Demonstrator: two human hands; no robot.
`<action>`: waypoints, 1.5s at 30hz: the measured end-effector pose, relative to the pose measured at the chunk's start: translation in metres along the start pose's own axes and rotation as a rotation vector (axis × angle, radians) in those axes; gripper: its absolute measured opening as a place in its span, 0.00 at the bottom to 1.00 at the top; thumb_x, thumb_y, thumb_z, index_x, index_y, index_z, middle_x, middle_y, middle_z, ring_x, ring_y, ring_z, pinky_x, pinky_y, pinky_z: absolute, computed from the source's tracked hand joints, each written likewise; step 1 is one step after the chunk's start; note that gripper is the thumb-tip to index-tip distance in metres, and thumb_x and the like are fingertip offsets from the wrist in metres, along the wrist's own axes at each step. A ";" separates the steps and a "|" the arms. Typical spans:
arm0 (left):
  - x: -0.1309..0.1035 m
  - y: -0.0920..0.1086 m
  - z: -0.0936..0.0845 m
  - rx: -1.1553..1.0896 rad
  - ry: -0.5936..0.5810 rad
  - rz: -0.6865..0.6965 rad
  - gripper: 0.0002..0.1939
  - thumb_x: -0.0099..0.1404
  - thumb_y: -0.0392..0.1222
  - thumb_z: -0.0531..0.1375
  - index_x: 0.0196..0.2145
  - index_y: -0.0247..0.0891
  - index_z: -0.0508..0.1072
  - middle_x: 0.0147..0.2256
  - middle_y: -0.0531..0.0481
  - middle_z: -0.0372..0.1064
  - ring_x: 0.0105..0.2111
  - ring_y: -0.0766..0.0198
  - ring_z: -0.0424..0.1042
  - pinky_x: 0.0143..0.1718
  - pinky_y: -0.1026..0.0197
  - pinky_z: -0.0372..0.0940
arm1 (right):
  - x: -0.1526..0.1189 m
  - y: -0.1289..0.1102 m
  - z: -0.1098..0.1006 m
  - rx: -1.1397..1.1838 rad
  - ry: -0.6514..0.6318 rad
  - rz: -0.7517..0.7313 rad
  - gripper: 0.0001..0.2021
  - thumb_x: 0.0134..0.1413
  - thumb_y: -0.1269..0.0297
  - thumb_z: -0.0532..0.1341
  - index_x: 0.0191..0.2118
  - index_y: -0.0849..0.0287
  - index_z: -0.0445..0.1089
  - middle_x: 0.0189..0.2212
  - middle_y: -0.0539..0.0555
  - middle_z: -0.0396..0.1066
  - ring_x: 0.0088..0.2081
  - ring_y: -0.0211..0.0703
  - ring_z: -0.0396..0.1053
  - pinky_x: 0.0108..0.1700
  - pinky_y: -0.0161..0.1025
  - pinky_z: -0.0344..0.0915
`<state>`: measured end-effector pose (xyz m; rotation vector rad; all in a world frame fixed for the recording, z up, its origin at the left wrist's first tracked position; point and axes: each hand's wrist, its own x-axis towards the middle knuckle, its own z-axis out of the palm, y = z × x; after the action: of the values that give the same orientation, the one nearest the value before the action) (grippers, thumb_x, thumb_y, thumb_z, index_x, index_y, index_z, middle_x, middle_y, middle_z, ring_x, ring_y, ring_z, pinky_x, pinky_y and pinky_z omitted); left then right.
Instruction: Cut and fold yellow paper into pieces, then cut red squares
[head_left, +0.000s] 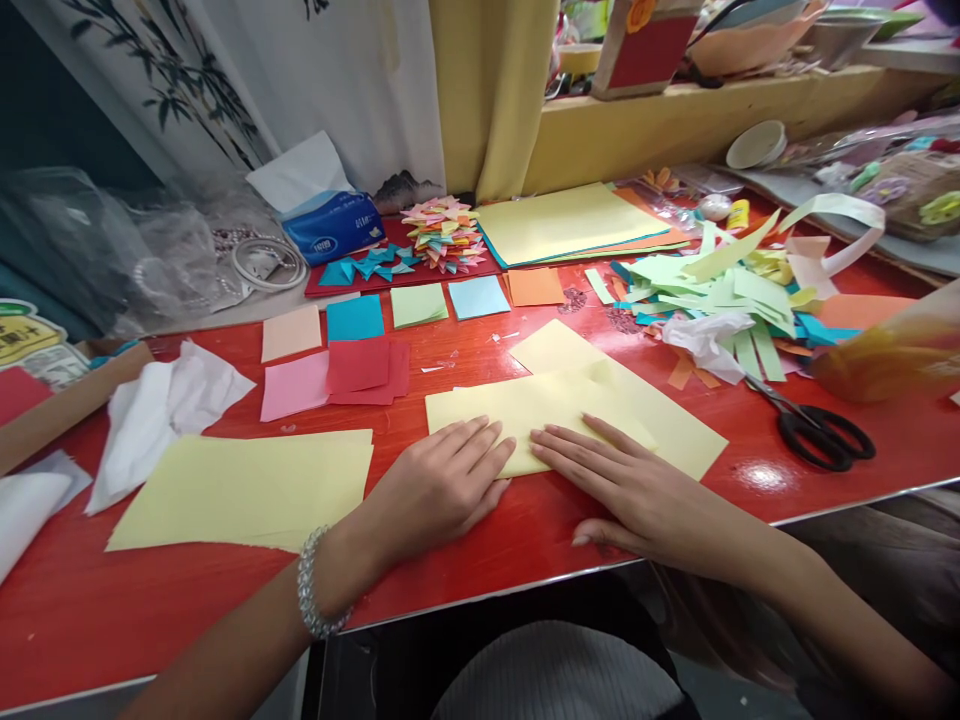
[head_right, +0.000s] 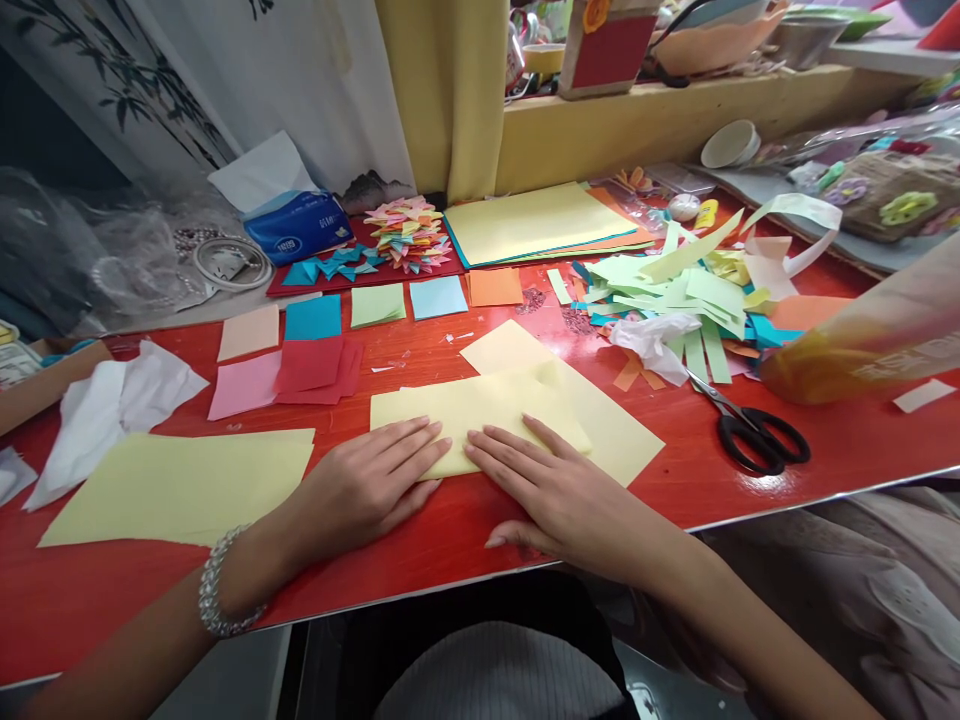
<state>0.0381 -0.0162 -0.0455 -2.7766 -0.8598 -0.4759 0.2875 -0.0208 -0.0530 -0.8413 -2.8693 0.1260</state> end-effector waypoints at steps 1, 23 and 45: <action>0.000 0.000 0.000 0.006 0.004 0.004 0.17 0.66 0.38 0.52 0.49 0.26 0.69 0.49 0.36 0.70 0.51 0.53 0.69 0.50 0.52 0.68 | 0.000 0.000 0.000 0.005 -0.002 0.002 0.37 0.59 0.46 0.50 0.66 0.63 0.38 0.64 0.57 0.47 0.65 0.46 0.45 0.64 0.53 0.45; 0.000 0.001 -0.001 0.082 0.007 0.060 0.16 0.67 0.38 0.52 0.47 0.25 0.70 0.47 0.33 0.71 0.49 0.52 0.71 0.44 0.55 0.71 | -0.001 0.001 -0.001 0.065 -0.067 0.020 0.36 0.60 0.47 0.49 0.67 0.61 0.38 0.65 0.56 0.43 0.66 0.44 0.42 0.65 0.53 0.40; 0.000 0.006 -0.001 -0.023 -0.066 0.140 0.18 0.68 0.42 0.51 0.50 0.28 0.68 0.49 0.38 0.70 0.52 0.55 0.68 0.51 0.54 0.66 | -0.010 0.009 -0.004 -0.001 -0.009 -0.004 0.26 0.65 0.58 0.48 0.64 0.63 0.47 0.63 0.56 0.51 0.64 0.41 0.47 0.65 0.50 0.40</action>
<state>0.0412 -0.0211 -0.0454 -2.8632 -0.6702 -0.3745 0.3010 -0.0187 -0.0510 -0.8377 -2.8793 0.1277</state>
